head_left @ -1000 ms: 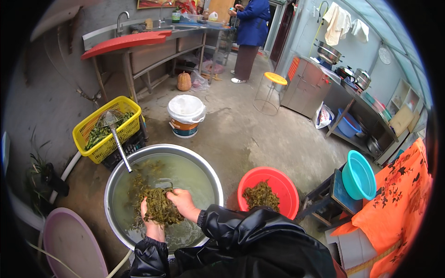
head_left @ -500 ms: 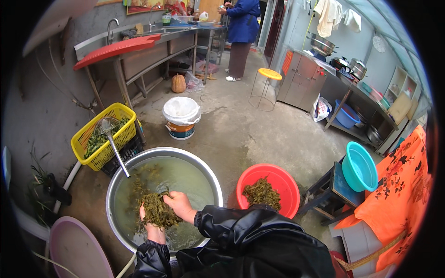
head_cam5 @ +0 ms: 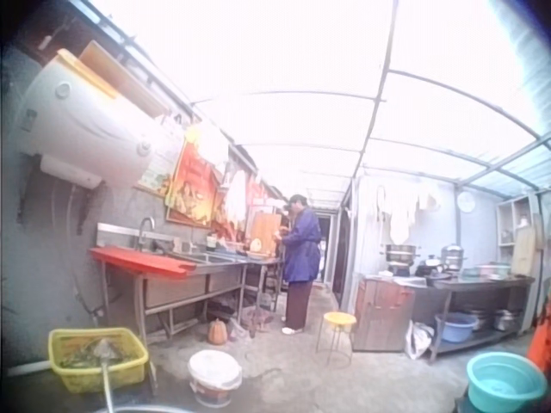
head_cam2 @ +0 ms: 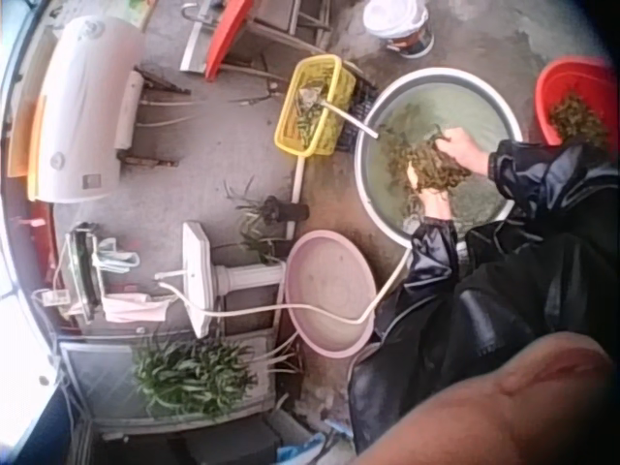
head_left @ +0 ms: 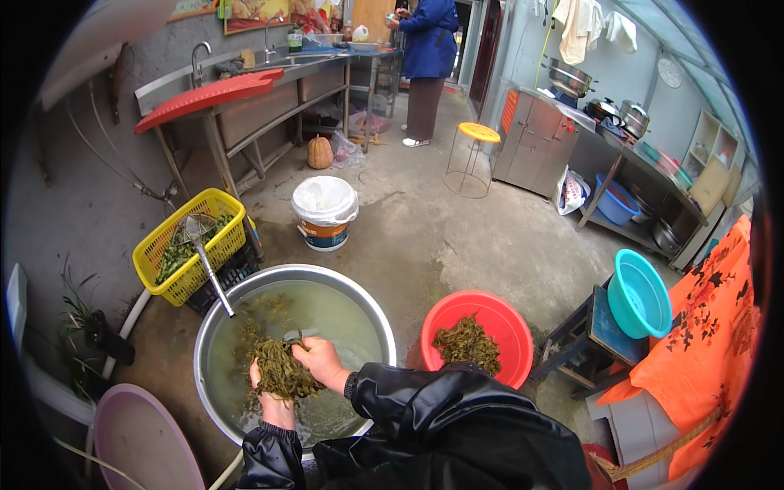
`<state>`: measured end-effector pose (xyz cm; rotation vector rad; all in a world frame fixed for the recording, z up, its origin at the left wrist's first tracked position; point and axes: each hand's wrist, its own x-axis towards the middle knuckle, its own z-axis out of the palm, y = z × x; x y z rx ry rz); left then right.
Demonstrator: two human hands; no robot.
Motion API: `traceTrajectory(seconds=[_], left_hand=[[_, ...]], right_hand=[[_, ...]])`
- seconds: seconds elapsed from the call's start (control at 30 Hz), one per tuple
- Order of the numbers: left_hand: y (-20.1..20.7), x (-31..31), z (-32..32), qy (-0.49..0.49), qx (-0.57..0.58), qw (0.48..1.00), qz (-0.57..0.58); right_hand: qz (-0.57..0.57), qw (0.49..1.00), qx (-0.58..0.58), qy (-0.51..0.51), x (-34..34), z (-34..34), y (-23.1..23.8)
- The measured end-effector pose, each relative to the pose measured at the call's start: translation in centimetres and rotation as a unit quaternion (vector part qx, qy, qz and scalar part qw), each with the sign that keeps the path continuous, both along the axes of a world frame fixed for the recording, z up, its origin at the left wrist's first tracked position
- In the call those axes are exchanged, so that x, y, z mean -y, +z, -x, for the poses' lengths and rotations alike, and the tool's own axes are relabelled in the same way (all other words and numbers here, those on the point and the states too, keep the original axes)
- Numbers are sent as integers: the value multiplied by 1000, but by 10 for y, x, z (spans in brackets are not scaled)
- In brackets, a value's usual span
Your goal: The person repeatedly scoops green leafy vegetables from a large metal basin filled with water, squeezes them to remove excess water, and places them into a red plastic basin. The process is repeated multiple times throughout the clip.
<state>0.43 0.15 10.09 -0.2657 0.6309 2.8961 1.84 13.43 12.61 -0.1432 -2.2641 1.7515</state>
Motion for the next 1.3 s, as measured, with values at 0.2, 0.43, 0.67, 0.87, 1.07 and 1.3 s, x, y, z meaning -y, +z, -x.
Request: traceTrajectory(seconds=[0.2, 0.43, 0.67, 0.87, 1.07, 1.3], left_hand=[[-12, 6, 4, 12, 13, 1000, 0], [-20, 5, 5, 42, 16, 999, 15], [-23, 10, 3, 29, 47, 998, -15], [-26, 16, 6, 37, 28, 999, 1], [-25, 20, 1, 19, 24, 1000, 3], [-24, 16, 2, 19, 7, 1000, -15]], right_hand=[[-32, 999, 5, 6, 1, 0, -1], [-77, 997, 8, 16, 0, -1, 3], [-80, 994, 24, 68, 3, 2, 4], [-184, 974, 4, 130, 11, -13, 31], [-205, 972, -19, 114, 19, -25, 48], [-193, 976, -57, 85, 19, -22, 34]])
